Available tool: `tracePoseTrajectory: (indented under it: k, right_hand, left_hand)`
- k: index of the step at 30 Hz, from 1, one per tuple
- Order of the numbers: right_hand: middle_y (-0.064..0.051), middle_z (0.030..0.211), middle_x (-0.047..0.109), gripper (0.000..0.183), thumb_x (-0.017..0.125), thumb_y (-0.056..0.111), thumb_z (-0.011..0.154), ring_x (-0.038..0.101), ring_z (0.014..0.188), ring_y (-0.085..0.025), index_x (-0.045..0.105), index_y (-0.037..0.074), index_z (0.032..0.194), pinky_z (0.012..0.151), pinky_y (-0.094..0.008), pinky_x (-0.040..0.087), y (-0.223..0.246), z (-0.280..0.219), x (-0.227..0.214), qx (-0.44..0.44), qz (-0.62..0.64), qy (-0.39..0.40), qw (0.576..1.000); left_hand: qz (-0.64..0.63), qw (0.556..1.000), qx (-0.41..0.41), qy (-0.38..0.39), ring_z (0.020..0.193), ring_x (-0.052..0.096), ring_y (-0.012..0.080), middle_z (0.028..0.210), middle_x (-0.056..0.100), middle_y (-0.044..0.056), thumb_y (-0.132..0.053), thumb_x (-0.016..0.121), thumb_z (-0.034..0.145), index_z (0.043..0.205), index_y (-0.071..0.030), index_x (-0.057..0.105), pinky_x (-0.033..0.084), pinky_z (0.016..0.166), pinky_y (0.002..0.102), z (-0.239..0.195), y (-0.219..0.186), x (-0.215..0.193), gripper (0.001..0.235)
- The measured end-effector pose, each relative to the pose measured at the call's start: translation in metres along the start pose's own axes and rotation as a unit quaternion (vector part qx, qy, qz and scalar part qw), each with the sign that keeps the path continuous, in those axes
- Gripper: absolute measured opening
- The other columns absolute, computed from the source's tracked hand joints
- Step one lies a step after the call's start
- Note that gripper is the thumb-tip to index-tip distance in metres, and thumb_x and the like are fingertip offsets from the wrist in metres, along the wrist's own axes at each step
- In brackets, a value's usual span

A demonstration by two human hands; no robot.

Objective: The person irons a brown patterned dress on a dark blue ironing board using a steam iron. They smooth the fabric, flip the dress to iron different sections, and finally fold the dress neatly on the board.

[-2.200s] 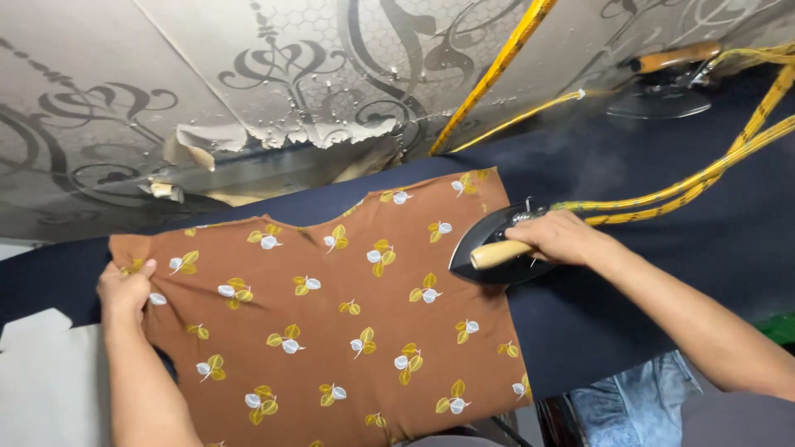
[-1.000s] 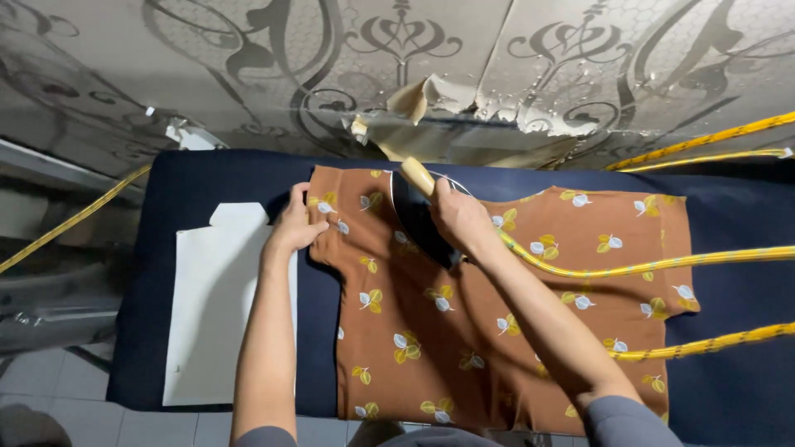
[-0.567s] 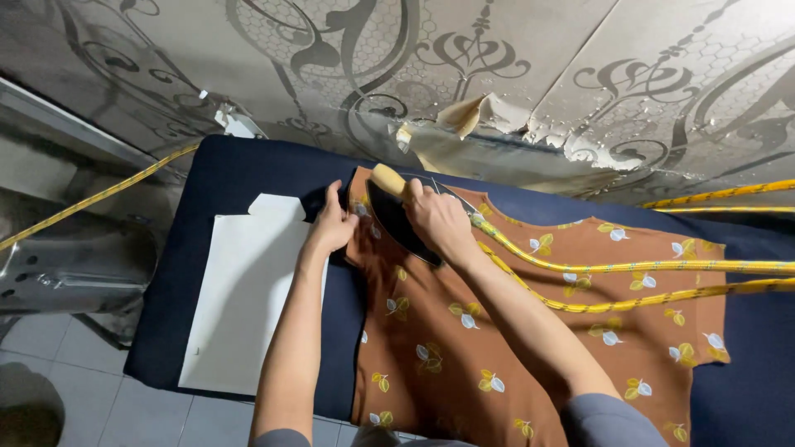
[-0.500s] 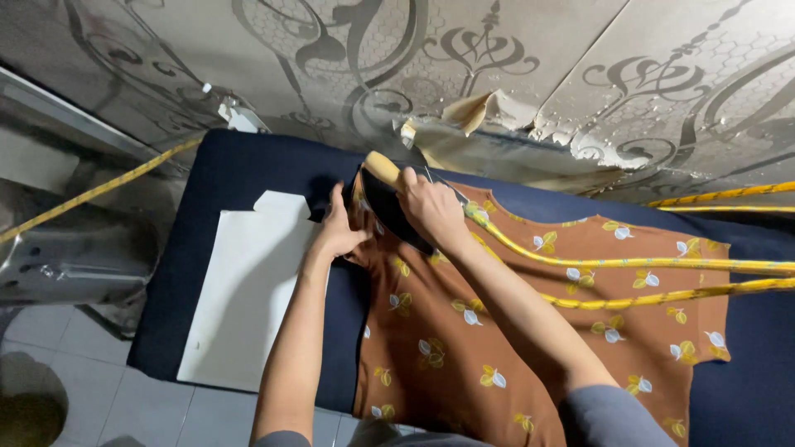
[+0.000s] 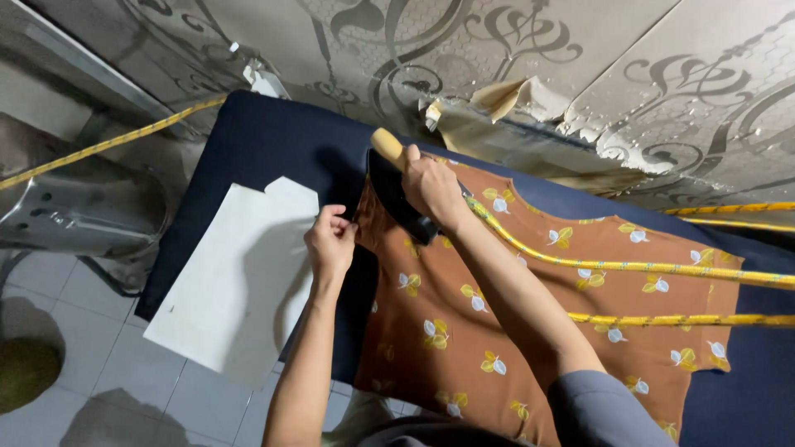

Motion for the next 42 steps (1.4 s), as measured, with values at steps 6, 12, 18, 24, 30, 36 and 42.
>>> tracePoseTrajectory:
  k: [6,12,18,24,30,36,42]
  right_hand:
    - [-0.021,0.068,0.065,0.022,0.054,0.006,0.093,0.067,0.064,-0.041,0.049,-0.001,0.114,0.057,-0.051,0.052,0.026,-0.038,0.0,0.004,0.089,0.103,0.991]
    - [-0.023,0.087,0.066,0.024,0.061,0.012,0.091,0.068,0.076,-0.042,0.049,0.003,0.109,0.064,-0.05,0.053,0.019,-0.099,-0.055,0.002,-0.008,0.179,0.984]
    - [-0.023,0.088,0.067,0.025,0.067,0.022,0.094,0.066,0.085,-0.047,0.052,0.002,0.099,0.073,-0.056,0.051,-0.066,-0.201,-0.121,0.249,-0.052,0.139,0.957]
    - [-0.021,0.106,0.059,0.051,0.077,0.03,0.082,0.062,0.091,-0.041,0.057,0.005,0.122,0.08,-0.049,0.052,-0.129,-0.264,-0.125,0.273,0.053,0.167,0.946]
    - [-0.022,0.117,0.055,0.045,0.075,0.027,0.088,0.062,0.098,-0.041,0.059,0.005,0.123,0.085,-0.049,0.052,-0.123,-0.256,-0.118,0.314,0.062,0.154,0.935]
    - [-0.026,0.127,0.054,0.04,0.069,0.022,0.093,0.066,0.084,-0.05,0.053,0.005,0.126,0.07,-0.054,0.057,-0.049,-0.155,-0.103,0.127,0.048,0.085,0.987]
    - [-0.03,0.09,0.066,0.032,0.064,0.019,0.095,0.065,0.084,-0.051,0.047,-0.004,0.11,0.07,-0.056,0.052,-0.042,-0.057,-0.024,0.113,0.111,-0.013,0.987]
  left_hand:
    - [0.294,0.948,0.113,-0.054,0.143,0.041,0.0341,0.143,0.058,0.009,-0.029,0.062,0.097,0.123,-0.017,0.07,0.014,0.113,0.071,-0.054,-0.03,-0.071,0.029]
    - [0.335,0.935,0.112,0.005,0.151,0.0,0.0486,0.167,0.014,0.016,-0.052,0.052,0.101,0.151,-0.019,0.055,-0.021,0.092,0.084,-0.02,0.09,-0.056,0.06]
    - [0.294,0.946,0.096,-0.097,0.132,0.042,0.0416,0.136,0.05,0.017,-0.038,0.064,0.097,0.114,-0.02,0.07,0.024,0.094,0.071,-0.036,0.016,-0.063,0.025]
    - [0.244,0.963,0.11,-0.029,0.09,0.064,0.0324,0.091,0.067,0.008,-0.026,0.076,0.088,0.09,-0.015,0.071,0.048,0.08,0.05,-0.052,-0.024,0.003,0.012]
    - [0.304,0.949,0.032,-0.077,0.091,0.067,0.0342,0.092,0.072,0.009,-0.025,0.078,0.082,0.089,-0.011,0.068,0.048,0.073,0.052,-0.049,-0.027,0.013,0.018]
    - [0.219,0.972,-0.063,-0.055,0.08,0.072,0.0333,0.081,0.073,0.011,-0.025,0.082,0.083,0.086,-0.01,0.07,0.055,0.074,0.044,-0.035,0.011,0.011,0.019]
    - [0.083,0.991,-0.066,-0.083,0.07,0.072,0.0283,0.076,0.074,0.009,-0.021,0.082,0.08,0.082,-0.007,0.069,0.057,0.07,0.04,-0.033,0.039,-0.001,0.019]
Point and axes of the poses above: each hand's wrist, its own z-axis towards the middle knuckle, its own x-axis out of the palm, y = z × x, the point moved 8 cm from there along z, towards the middle knuckle
